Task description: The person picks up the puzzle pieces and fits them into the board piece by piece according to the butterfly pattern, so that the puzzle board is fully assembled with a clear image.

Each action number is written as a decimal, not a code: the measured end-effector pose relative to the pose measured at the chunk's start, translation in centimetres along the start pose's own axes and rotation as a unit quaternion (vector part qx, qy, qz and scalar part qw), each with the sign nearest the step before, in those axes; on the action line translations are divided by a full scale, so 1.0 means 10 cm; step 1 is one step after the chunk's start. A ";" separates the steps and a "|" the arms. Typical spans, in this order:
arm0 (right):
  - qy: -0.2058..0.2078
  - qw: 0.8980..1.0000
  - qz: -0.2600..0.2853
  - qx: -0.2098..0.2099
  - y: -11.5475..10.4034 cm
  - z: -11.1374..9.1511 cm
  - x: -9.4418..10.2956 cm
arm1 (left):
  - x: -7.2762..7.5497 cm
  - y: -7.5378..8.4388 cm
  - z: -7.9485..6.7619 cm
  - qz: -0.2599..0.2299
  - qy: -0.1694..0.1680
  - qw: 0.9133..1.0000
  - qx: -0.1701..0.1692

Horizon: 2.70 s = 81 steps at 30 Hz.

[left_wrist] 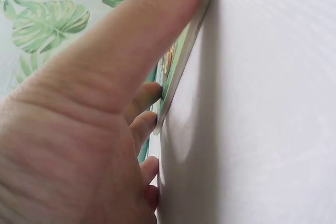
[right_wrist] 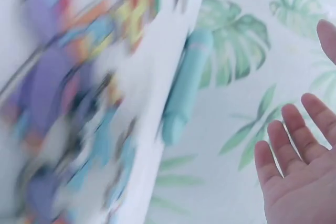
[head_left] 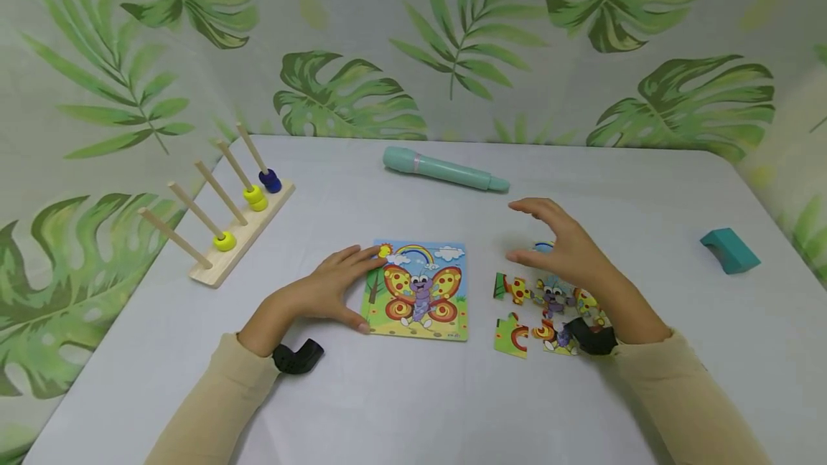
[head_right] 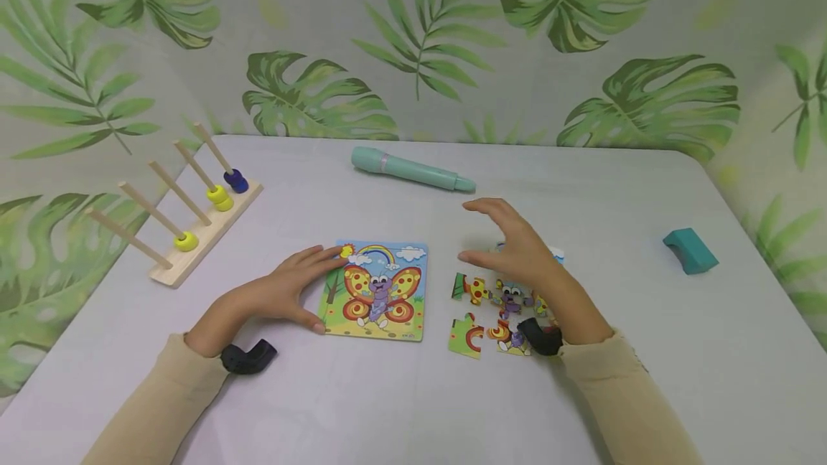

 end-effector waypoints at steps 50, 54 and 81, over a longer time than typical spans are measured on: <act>-0.018 0.991 -0.053 -0.122 0.63 -0.31 0.08 | -0.03 -0.03 0.02 -0.020 0.007 1.000 -0.004; 0.010 0.995 -0.019 -0.101 0.39 -0.24 0.11 | -0.03 -0.03 0.01 -0.019 0.006 1.000 -0.005; -0.065 0.995 0.056 -0.053 -0.33 0.56 -1.22 | 0.00 0.00 0.03 -0.023 0.010 0.999 -0.025</act>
Point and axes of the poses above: each hand's wrist, its own z-axis towards the middle knuckle, its own x-axis out of the back of the hand, y = z × x, the point moved 5 cm from there along z, towards the middle knuckle
